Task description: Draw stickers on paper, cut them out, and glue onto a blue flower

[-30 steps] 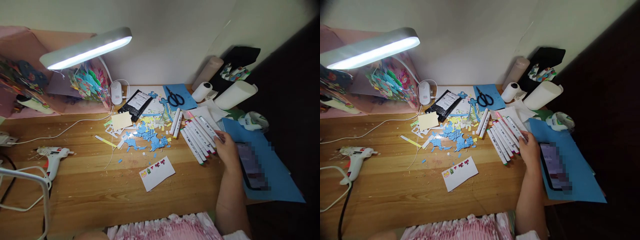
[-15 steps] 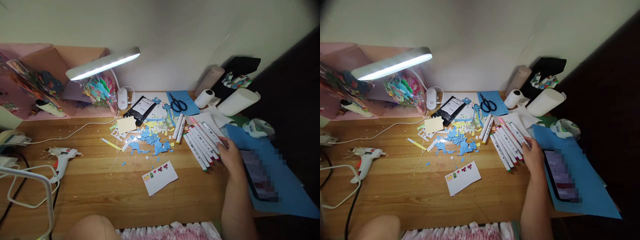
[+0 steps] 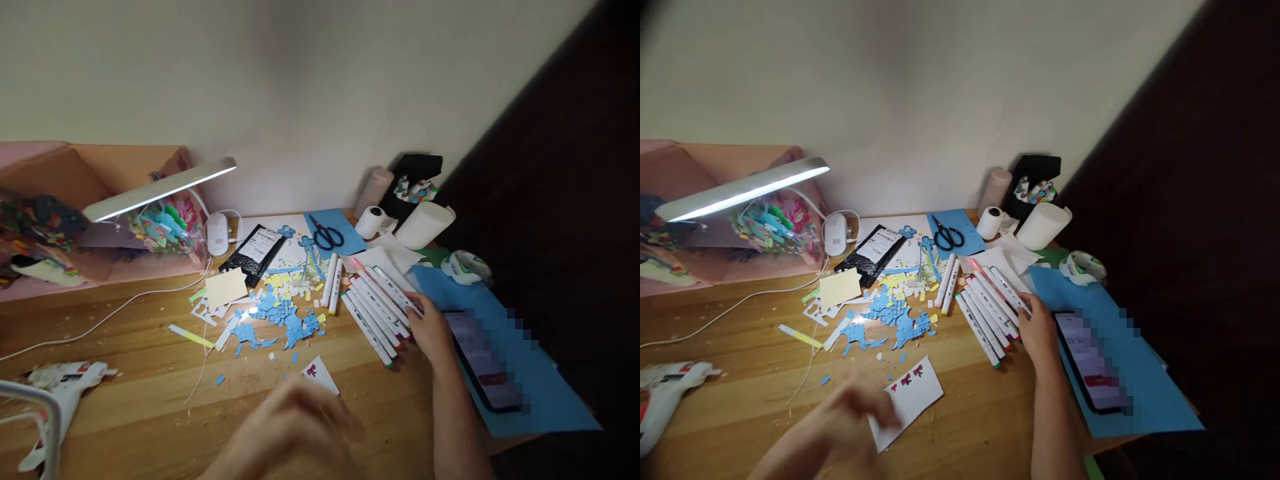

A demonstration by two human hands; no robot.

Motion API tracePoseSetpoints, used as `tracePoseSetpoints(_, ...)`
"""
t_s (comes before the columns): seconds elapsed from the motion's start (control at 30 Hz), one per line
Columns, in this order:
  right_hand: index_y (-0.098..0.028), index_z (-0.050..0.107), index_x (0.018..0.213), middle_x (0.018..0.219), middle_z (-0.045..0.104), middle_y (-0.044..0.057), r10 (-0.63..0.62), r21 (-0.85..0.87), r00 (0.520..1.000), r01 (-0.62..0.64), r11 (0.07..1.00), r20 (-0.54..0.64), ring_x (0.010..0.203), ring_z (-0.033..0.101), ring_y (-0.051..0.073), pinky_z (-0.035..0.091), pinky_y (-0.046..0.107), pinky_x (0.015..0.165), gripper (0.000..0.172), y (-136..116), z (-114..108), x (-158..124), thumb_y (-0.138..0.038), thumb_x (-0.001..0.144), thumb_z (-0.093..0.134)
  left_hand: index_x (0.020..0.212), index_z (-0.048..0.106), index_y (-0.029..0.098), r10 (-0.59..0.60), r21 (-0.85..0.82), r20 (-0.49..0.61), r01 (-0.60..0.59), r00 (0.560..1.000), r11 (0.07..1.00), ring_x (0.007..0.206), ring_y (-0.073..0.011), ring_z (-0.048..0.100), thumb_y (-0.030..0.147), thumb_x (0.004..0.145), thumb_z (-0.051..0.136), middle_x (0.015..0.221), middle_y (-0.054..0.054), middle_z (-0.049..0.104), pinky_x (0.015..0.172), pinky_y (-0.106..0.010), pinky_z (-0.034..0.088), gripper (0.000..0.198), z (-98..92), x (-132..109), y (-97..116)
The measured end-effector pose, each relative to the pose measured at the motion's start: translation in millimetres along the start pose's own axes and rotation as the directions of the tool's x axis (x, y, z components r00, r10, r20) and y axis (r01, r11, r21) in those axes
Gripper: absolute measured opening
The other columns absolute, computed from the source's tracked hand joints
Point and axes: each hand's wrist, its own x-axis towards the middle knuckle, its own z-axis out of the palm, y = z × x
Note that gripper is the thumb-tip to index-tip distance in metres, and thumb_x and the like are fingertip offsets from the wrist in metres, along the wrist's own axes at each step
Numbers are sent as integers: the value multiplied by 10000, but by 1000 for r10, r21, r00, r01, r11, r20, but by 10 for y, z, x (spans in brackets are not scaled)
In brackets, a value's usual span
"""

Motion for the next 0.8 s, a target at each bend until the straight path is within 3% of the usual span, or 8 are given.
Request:
tracePoseSetpoints(0.07,-165,583,985,987,651,116,-8,-20,1000,7,1000,-20,916,597,252,459,402,825,291,-15,-7,3,-210,741,432,1051,585,281,-24,87,100,15,995,996,1016,-245,537,409,844,451,1058,-88,592,856,-388,450,278,38,109,-20)
tracePoseSetpoints(0.27,-153,602,935,967,641,137,-79,-53,986,72,996,-147,939,557,277,413,436,866,261,-117,-25,-3,-279,759,456,989,575,210,-215,358,8,198,977,912,929,-265,541,351,786,552,1014,-95,584,795,-412,420,249,255,99,-447)
tracePoseSetpoints(0.43,-180,599,917,942,641,102,-172,24,964,181,983,-204,887,561,244,436,394,822,223,-317,-15,-54,-294,805,444,879,600,197,-342,447,61,281,938,849,902,-253,544,163,636,648,948,-66,610,815,-384,373,250,395,49,-523)
tracePoseSetpoints(0.57,-184,586,930,947,634,86,-243,144,964,257,956,-105,866,568,216,451,354,790,195,-512,44,-134,-293,838,453,789,577,193,-373,419,67,313,925,852,834,-226,554,114,620,637,859,-36,628,765,-332,374,196,402,39,-576)
tracePoseSetpoints(0.67,-189,580,960,966,631,83,-290,187,957,288,939,-16,895,567,216,447,354,806,191,-660,99,-202,-283,844,462,771,564,194,-317,277,157,266,935,923,784,-206,563,217,746,570,818,-31,635,705,-294,384,35,310,53,-646)
tracePoseSetpoints(0.8,-188,576,974,994,632,89,-295,303,945,244,921,138,927,576,221,445,363,825,210,-872,178,-296,-319,860,457,849,572,191,-278,142,59,268,959,953,746,-195,568,406,860,428,808,-45,633,669,-277,391,259,81,174,-630)
